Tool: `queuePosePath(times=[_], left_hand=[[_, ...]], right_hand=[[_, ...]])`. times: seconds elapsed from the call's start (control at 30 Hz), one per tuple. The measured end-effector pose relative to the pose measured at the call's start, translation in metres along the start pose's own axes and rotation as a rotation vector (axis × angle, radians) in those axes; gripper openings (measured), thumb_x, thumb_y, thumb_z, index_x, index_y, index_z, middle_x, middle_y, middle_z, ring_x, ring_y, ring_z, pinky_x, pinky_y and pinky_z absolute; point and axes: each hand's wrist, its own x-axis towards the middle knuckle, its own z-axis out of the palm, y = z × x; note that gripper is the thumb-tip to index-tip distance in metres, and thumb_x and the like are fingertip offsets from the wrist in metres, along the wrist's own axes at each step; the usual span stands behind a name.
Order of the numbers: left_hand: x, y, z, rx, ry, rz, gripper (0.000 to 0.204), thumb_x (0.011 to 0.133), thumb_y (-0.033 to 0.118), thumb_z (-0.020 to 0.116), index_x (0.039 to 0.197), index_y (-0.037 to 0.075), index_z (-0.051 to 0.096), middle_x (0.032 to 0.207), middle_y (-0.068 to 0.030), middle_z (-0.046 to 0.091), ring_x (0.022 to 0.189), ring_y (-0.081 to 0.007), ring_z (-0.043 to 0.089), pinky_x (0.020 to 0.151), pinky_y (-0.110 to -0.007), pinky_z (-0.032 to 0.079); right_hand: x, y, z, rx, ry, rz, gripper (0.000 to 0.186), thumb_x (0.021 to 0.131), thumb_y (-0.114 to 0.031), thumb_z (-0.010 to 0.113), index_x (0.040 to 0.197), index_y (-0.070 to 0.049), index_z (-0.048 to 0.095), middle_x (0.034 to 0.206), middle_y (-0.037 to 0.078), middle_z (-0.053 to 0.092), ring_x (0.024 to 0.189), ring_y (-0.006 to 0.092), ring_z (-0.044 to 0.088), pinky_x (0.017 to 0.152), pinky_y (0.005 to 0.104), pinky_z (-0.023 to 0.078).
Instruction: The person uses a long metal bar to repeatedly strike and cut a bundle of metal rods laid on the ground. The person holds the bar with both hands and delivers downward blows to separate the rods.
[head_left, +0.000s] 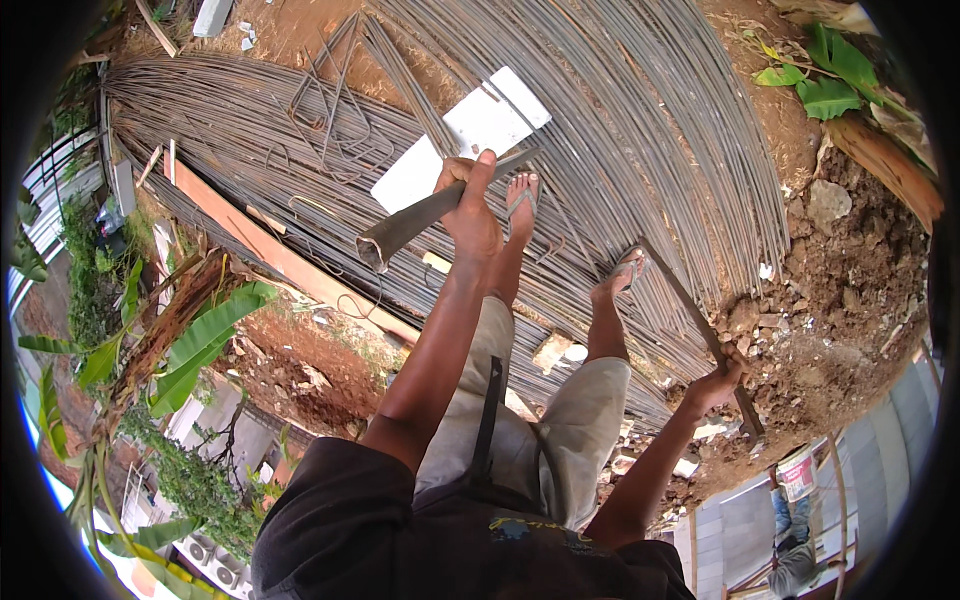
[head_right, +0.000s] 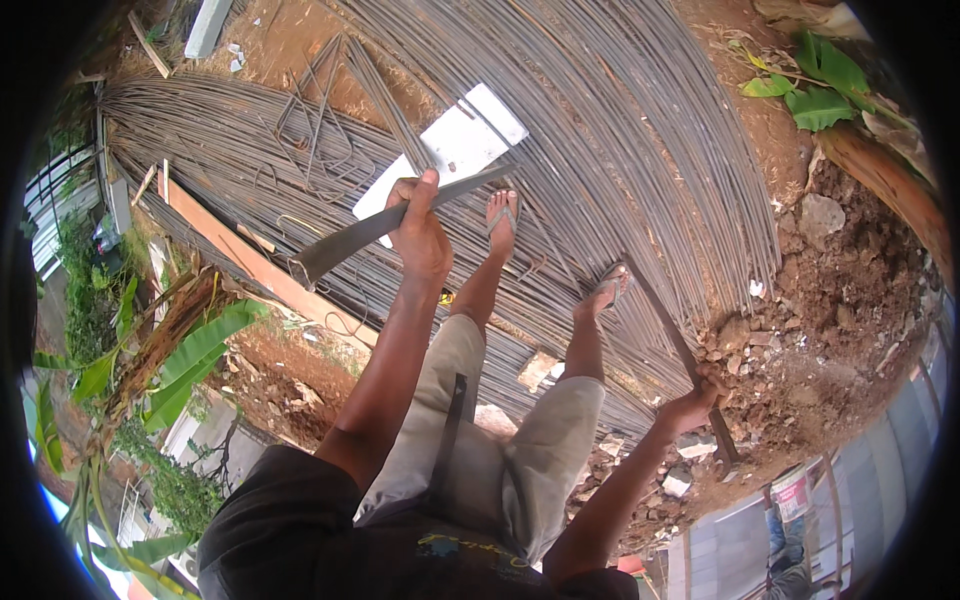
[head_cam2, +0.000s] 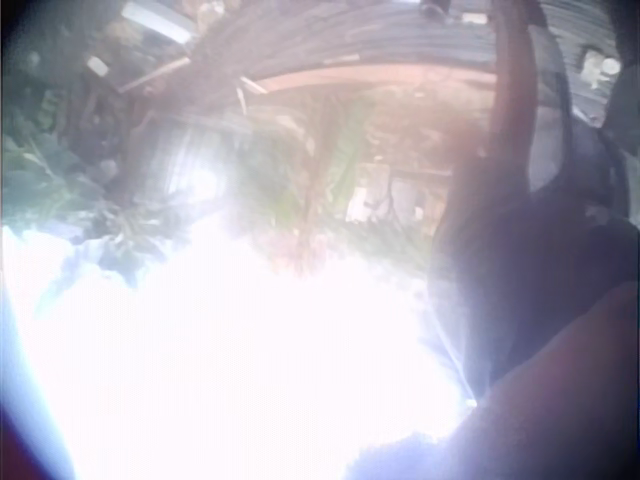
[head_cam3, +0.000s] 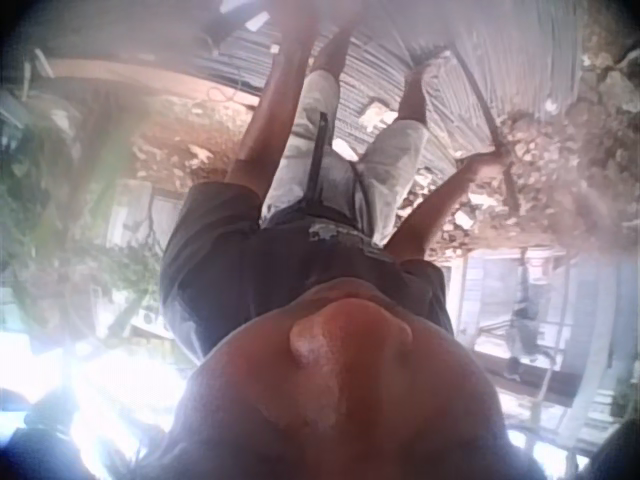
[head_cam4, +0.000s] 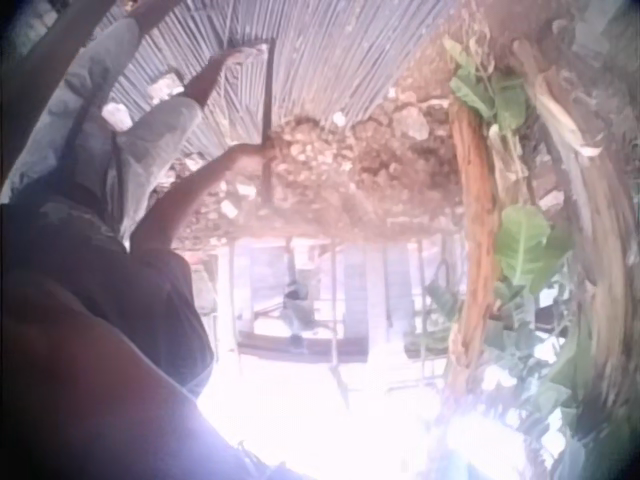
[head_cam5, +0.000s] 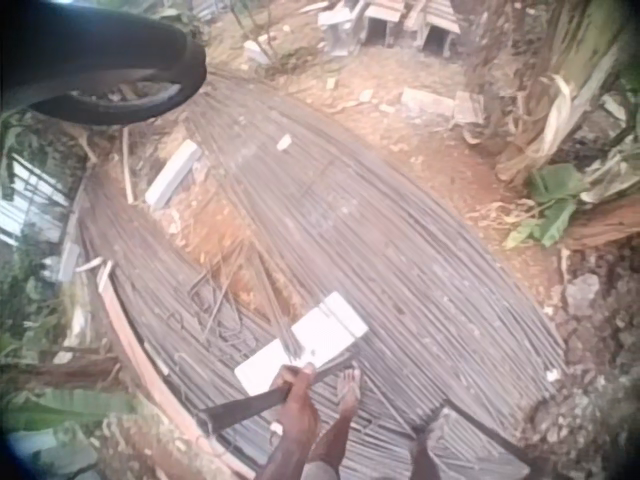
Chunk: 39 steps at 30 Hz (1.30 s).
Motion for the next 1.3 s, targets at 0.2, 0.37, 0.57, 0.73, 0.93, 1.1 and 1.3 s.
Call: queuePosePath(times=[0.2,0.37,0.57,0.73,0.93,1.1,1.3], left_hand=[[-0.010,0.003,0.002,-0.018,-0.002,0.045,0.041,0.094,0.006,0.077,0.068,0.015,0.045,0.078,0.0022,0.047,0.083,-0.0094,0.043,0.088,-0.031,0.034],[-0.025,-0.011,0.008,0.000,0.019,0.074,0.041,0.095,0.005,0.075,0.069,0.015,0.044,0.078,0.0003,0.049,0.081,-0.0107,0.045,0.086,-0.031,0.037],[-0.046,-0.021,0.030,-0.064,0.125,0.121,0.038,0.096,0.007,0.075,0.073,0.016,0.046,0.077,-0.0003,0.048,0.079,-0.0123,0.048,0.081,-0.031,0.040],[-0.054,-0.029,0.039,-0.030,0.190,0.165,0.038,0.096,0.019,0.077,0.074,0.015,0.047,0.078,0.0014,0.046,0.077,-0.0119,0.044,0.078,-0.034,0.039],[-0.075,-0.032,0.058,-0.014,0.186,0.188,0.040,0.099,0.027,0.076,0.074,0.015,0.047,0.075,0.0031,0.043,0.075,-0.0105,0.042,0.074,-0.033,0.038],[-0.076,-0.029,0.068,0.046,0.138,0.156,0.031,0.105,0.030,0.068,0.084,0.015,0.052,0.077,0.0044,0.045,0.076,-0.0085,0.048,0.074,-0.031,0.045],[-0.074,-0.022,0.084,0.159,0.133,0.176,0.043,0.110,0.041,0.060,0.083,0.010,0.047,0.080,0.0021,0.038,0.079,-0.0109,0.040,0.074,-0.034,0.042]], right_hand=[[-0.001,0.022,-0.019,-0.215,-0.067,-0.073,0.031,0.110,-0.013,0.036,0.100,-0.002,0.063,0.113,0.009,0.058,0.107,0.0232,0.063,0.105,0.0413,0.050],[0.009,0.023,-0.021,-0.056,-0.062,-0.149,0.024,0.108,-0.008,0.040,0.093,-0.003,0.058,0.103,0.008,0.056,0.095,0.0226,0.062,0.095,0.0422,0.053],[0.028,0.005,-0.025,0.116,-0.126,-0.108,0.020,0.108,-0.008,0.040,0.093,-0.006,0.054,0.099,0.008,0.055,0.093,0.0229,0.063,0.091,0.0429,0.053],[0.039,-0.004,-0.033,0.269,-0.154,-0.087,0.020,0.107,-0.010,0.046,0.090,-0.007,0.053,0.097,0.009,0.063,0.092,0.0232,0.062,0.090,0.0414,0.051],[0.043,0.005,-0.043,0.353,-0.167,-0.064,0.013,0.102,0.000,0.048,0.093,-0.007,0.054,0.099,0.010,0.064,0.093,0.0223,0.063,0.088,0.0406,0.053],[0.038,0.011,-0.039,0.375,-0.172,-0.003,0.015,0.100,0.002,0.047,0.092,-0.006,0.057,0.100,0.010,0.065,0.095,0.0222,0.063,0.092,0.0419,0.053],[0.028,0.005,-0.009,0.286,-0.051,0.121,0.015,0.100,-0.002,0.049,0.090,-0.005,0.059,0.106,0.012,0.068,0.104,0.0244,0.065,0.097,0.0404,0.051]])
